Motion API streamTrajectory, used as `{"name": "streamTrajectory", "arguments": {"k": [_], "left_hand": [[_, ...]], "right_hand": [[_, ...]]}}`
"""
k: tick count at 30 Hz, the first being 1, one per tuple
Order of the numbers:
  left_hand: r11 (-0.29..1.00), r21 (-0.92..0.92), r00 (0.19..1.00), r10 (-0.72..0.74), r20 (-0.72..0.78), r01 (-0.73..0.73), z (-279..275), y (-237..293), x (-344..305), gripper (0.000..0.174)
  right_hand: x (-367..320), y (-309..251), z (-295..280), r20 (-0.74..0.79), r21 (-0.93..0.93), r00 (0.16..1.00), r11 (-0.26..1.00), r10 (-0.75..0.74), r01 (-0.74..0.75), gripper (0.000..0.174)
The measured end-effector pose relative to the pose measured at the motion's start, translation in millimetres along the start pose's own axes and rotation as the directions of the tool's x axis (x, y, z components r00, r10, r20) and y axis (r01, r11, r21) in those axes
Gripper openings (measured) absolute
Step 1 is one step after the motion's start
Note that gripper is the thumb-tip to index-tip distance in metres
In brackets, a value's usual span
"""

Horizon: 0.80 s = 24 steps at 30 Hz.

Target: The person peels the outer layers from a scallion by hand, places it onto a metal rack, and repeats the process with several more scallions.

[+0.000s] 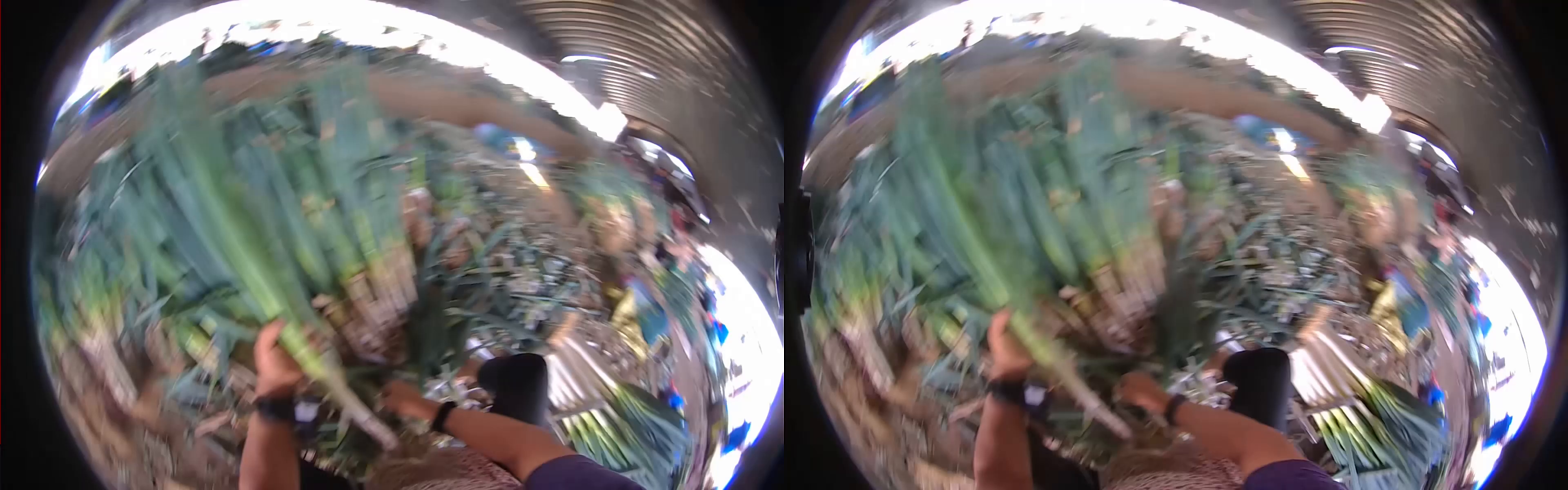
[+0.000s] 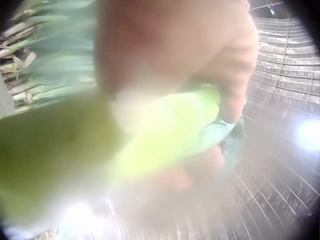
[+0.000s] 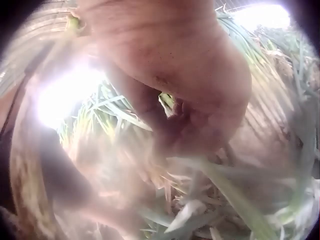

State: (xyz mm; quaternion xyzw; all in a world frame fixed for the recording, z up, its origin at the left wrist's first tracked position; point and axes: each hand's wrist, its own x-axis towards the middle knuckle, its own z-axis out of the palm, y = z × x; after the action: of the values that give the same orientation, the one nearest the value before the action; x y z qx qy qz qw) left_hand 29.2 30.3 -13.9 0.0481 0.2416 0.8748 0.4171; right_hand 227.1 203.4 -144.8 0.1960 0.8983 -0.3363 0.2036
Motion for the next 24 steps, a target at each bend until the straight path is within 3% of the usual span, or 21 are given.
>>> {"name": "streamTrajectory", "arguments": {"k": [1, 3, 5, 6, 8, 11, 12, 18, 24], "left_hand": [[0.998, 0.017, 0.998, 0.056, 0.01, -0.056, -2, -2, 6, 0.038], [0.996, -0.046, 0.978, 0.079, 0.192, -0.071, 2, 3, 16, 0.042], [0.991, 0.001, 0.984, 0.131, 0.12, -0.132, 9, 9, 15, 0.048], [0.989, -0.035, 0.967, 0.148, 0.207, -0.144, 16, 8, 13, 0.049], [0.986, -0.104, 0.969, 0.147, 0.201, -0.128, 14, 8, 13, 0.046], [0.983, -0.149, 0.979, 0.132, 0.154, -0.109, 14, 8, 10, 0.04], [0.985, -0.138, 0.984, 0.12, 0.134, -0.102, 14, 8, 9, 0.039], [0.982, -0.139, 0.992, 0.129, -0.006, -0.128, 5, 3, 10, 0.022], [0.967, -0.038, 0.961, 0.247, -0.122, -0.253, 10, 0, 9, 0.023]], "right_hand": [[-1, 3, 13, -0.224, 0.067, 0.973, 0.997, 0.053, -0.039, 0.028], [-3, -29, -17, -0.193, 0.41, 0.979, 0.912, 0.064, 0.021, 0.035], [7, -49, -30, -0.352, 0.668, 0.927, 0.66, -0.126, 0.343, 0.045], [-1, -69, -44, -0.423, 0.608, 0.88, 0.652, -0.217, 0.453, 0.048], [-17, -124, -70, -0.539, 0.46, 0.748, 0.608, -0.388, 0.647, 0.053], [-10, -148, -79, -0.632, 0.011, 0.542, 0.693, -0.554, 0.721, 0.048], [-5, -150, -79, -0.65, 0.011, 0.566, 0.738, -0.508, 0.675, 0.043], [-11, -161, -85, -0.656, -0.24, 0.5, 0.784, -0.565, 0.572, 0.036], [-11, -156, -73, -0.596, -0.217, 0.625, 0.851, -0.504, 0.478, 0.03]]}}
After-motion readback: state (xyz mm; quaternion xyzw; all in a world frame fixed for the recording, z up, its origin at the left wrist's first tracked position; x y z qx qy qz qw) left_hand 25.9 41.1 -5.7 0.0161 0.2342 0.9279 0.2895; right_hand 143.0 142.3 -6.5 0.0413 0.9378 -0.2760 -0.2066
